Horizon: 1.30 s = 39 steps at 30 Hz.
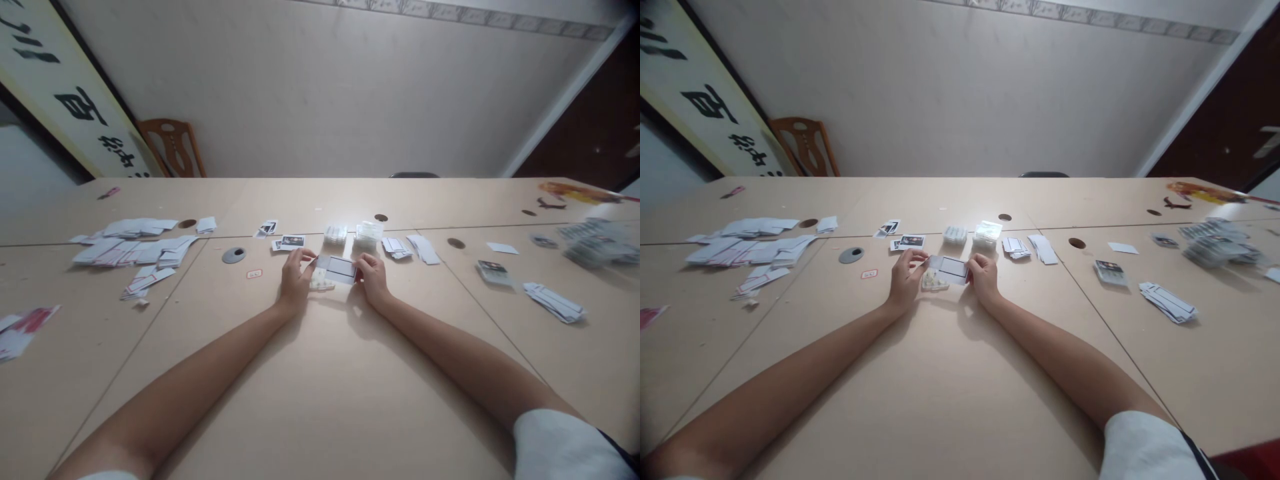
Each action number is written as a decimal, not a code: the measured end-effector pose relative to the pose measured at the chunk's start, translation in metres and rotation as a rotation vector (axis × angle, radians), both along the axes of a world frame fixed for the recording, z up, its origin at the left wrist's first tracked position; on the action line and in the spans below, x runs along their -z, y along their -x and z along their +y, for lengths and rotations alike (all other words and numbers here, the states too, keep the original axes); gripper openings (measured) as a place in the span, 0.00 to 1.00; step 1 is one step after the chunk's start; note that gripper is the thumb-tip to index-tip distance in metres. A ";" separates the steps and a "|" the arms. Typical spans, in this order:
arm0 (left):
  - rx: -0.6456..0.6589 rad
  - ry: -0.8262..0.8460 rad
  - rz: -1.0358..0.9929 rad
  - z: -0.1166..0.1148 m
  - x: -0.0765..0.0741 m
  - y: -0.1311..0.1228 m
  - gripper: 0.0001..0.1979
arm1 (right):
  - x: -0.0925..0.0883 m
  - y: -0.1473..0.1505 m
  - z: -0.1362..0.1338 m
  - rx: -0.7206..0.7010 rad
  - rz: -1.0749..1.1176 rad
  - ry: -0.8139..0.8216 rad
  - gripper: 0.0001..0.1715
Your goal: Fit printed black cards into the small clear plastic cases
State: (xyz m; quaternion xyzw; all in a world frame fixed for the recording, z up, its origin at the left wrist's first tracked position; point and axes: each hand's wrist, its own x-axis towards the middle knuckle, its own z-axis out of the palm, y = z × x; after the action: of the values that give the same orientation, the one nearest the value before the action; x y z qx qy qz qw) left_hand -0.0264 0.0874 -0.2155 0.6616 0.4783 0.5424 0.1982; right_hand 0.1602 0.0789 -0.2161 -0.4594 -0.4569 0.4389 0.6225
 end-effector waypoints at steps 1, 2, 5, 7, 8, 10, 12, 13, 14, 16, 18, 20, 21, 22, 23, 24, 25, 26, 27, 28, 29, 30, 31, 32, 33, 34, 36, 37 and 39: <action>-0.004 0.007 -0.012 0.000 0.000 0.000 0.02 | 0.000 0.000 0.000 0.001 0.004 0.004 0.12; -0.011 0.014 -0.026 0.001 0.000 0.000 0.03 | 0.001 -0.001 0.001 0.006 0.009 0.007 0.12; -0.057 0.028 -0.076 0.005 0.002 0.003 0.06 | 0.004 -0.003 0.004 0.049 0.037 0.013 0.13; -0.086 0.041 -0.105 0.008 0.003 0.005 0.08 | 0.007 -0.004 0.005 0.077 0.049 0.013 0.13; -0.091 0.047 -0.114 0.010 0.004 0.005 0.08 | 0.007 -0.004 0.005 0.085 0.048 0.010 0.13; -0.085 0.058 -0.119 0.010 0.004 0.005 0.09 | 0.008 -0.004 0.005 0.101 0.039 -0.009 0.12; -0.067 0.063 -0.111 0.010 0.004 0.005 0.09 | 0.007 -0.004 0.005 0.136 0.033 -0.040 0.12; -0.057 0.063 -0.106 0.009 0.004 0.004 0.08 | 0.006 -0.005 0.005 0.163 0.033 -0.056 0.12; -0.049 0.063 -0.101 0.008 0.004 0.004 0.08 | 0.005 -0.007 0.006 0.191 0.038 -0.072 0.12; -0.038 0.061 -0.091 0.007 0.003 0.003 0.07 | 0.002 -0.016 0.011 0.286 0.041 -0.108 0.12; -0.030 0.062 -0.083 0.006 0.002 0.003 0.09 | 0.000 -0.031 0.018 0.437 0.018 -0.131 0.12; -0.026 0.063 -0.077 0.006 0.001 0.004 0.12 | -0.001 -0.051 0.026 0.587 -0.011 -0.107 0.11; -0.025 0.063 -0.074 0.006 0.001 0.004 0.13 | -0.002 -0.061 0.030 0.628 -0.015 -0.085 0.11; -0.023 0.061 -0.069 0.006 0.001 0.005 0.14 | -0.001 -0.071 0.033 0.652 -0.016 -0.053 0.10; -0.020 0.057 -0.063 0.006 0.001 0.005 0.14 | 0.000 -0.080 0.036 0.663 -0.017 -0.017 0.10; -0.016 0.051 -0.053 0.007 0.001 0.006 0.14 | 0.001 -0.087 0.039 0.667 -0.023 0.022 0.10; -0.010 0.045 -0.042 0.007 0.001 0.006 0.14 | 0.002 -0.093 0.041 0.663 -0.030 0.063 0.10; -0.004 0.037 -0.029 0.007 0.001 0.006 0.14 | 0.004 -0.098 0.043 0.652 -0.038 0.101 0.10; 0.001 0.030 -0.017 0.007 0.001 0.007 0.14 | 0.005 -0.101 0.045 0.638 -0.046 0.134 0.11; 0.006 0.024 -0.006 0.007 0.001 0.007 0.14 | 0.006 -0.103 0.046 0.624 -0.053 0.161 0.10; 0.010 0.018 0.004 0.007 0.001 0.007 0.14 | 0.007 -0.104 0.047 0.610 -0.059 0.182 0.10; 0.013 0.013 0.014 0.006 0.001 0.007 0.14 | 0.008 -0.104 0.047 0.599 -0.065 0.198 0.11; 0.014 0.009 0.023 0.006 0.001 0.007 0.14 | 0.008 -0.104 0.048 0.589 -0.071 0.211 0.11; 0.014 0.006 0.031 0.006 0.001 0.007 0.13 | 0.008 -0.104 0.048 0.582 -0.076 0.221 0.12; 0.013 0.003 0.039 0.006 0.001 0.007 0.13 | 0.008 -0.103 0.049 0.575 -0.080 0.231 0.12; 0.012 0.000 0.046 0.005 0.001 0.007 0.12 | 0.008 -0.104 0.049 0.569 -0.081 0.241 0.13; 0.012 -0.006 0.059 0.005 0.001 0.007 0.11 | 0.007 -0.104 0.050 0.558 -0.079 0.258 0.13; 0.012 -0.008 0.065 0.005 0.001 0.007 0.11 | 0.007 -0.105 0.050 0.555 -0.078 0.265 0.14; 0.012 -0.014 0.073 0.005 0.001 0.007 0.11 | 0.008 -0.106 0.051 0.554 -0.078 0.279 0.15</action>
State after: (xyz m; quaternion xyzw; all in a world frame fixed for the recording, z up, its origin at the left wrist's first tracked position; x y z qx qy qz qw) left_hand -0.0337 0.0926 -0.2166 0.6852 0.4774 0.5201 0.1790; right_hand 0.2666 0.1297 -0.2238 -0.6637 -0.2732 0.2932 0.6315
